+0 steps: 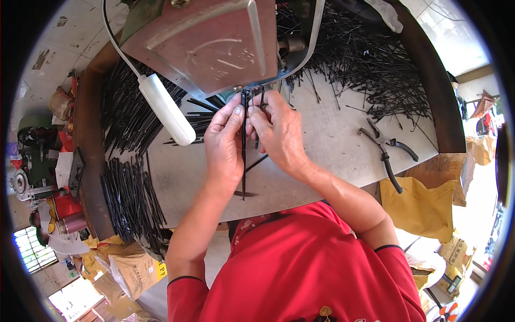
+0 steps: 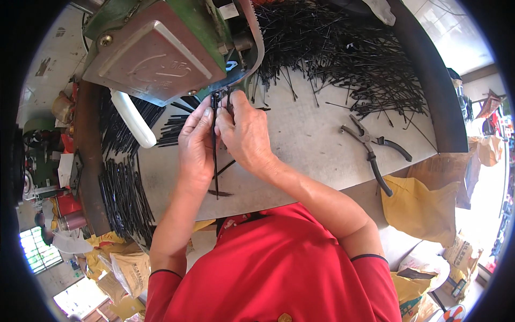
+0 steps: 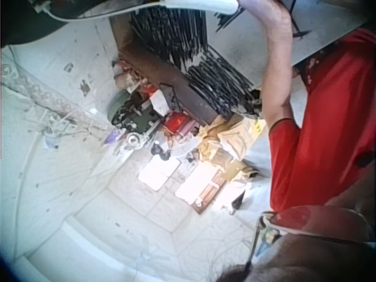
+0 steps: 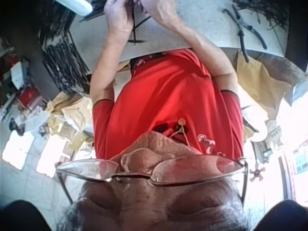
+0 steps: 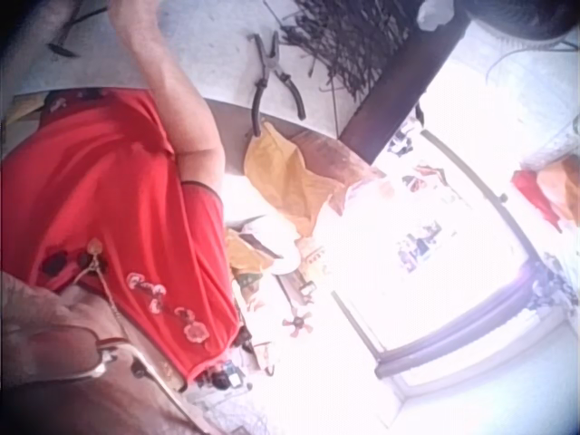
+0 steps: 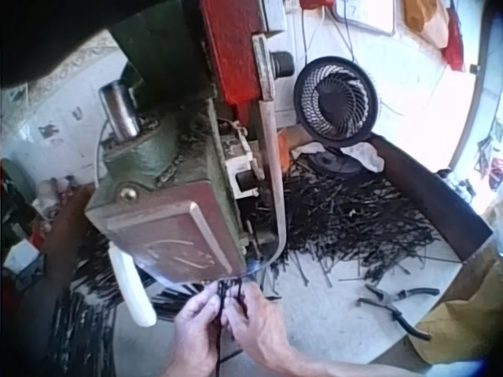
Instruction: The person repeatedly picks up thin black metal rods and bends them into U-shapes using a manual bending machine. They handle the rods one at a time, inserting them into the machine, operating the lever, and removing the bent pieces.
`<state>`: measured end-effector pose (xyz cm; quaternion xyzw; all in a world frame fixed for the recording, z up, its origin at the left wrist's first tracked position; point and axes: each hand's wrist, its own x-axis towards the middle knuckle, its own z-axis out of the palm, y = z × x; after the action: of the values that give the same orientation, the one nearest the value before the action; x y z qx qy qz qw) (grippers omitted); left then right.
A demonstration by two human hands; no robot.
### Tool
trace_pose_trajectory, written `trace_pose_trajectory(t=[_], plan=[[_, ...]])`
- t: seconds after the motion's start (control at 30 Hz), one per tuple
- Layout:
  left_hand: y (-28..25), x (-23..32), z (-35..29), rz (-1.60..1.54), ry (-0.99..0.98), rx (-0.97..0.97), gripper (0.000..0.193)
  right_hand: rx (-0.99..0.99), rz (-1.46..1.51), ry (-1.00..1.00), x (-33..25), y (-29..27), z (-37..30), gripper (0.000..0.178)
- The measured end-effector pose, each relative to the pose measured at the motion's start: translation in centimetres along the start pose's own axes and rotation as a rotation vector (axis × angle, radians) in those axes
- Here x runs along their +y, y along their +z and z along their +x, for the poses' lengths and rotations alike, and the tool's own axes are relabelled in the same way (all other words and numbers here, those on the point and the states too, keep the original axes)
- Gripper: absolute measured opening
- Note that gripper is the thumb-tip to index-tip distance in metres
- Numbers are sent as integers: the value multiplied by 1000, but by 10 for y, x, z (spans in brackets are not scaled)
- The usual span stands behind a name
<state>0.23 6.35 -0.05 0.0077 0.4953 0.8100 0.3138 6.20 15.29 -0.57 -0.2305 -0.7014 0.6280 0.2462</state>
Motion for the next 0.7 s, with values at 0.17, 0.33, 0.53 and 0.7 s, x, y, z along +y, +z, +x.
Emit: trace_pose_trajectory(t=[0.17,0.33,0.53,0.7], plan=[[-3,-4,1,162,121,-9,32,-102,-72,25,-1,-10,6,10],[-5,13,7,265,-6,-93,28,-232,-178,78,-21,-29,23,12],[-1,-5,1,142,63,-33,29,-217,68,206,-5,-27,14,19],[-3,-1,3,147,68,-9,29,-214,113,210,-10,-28,14,24]])
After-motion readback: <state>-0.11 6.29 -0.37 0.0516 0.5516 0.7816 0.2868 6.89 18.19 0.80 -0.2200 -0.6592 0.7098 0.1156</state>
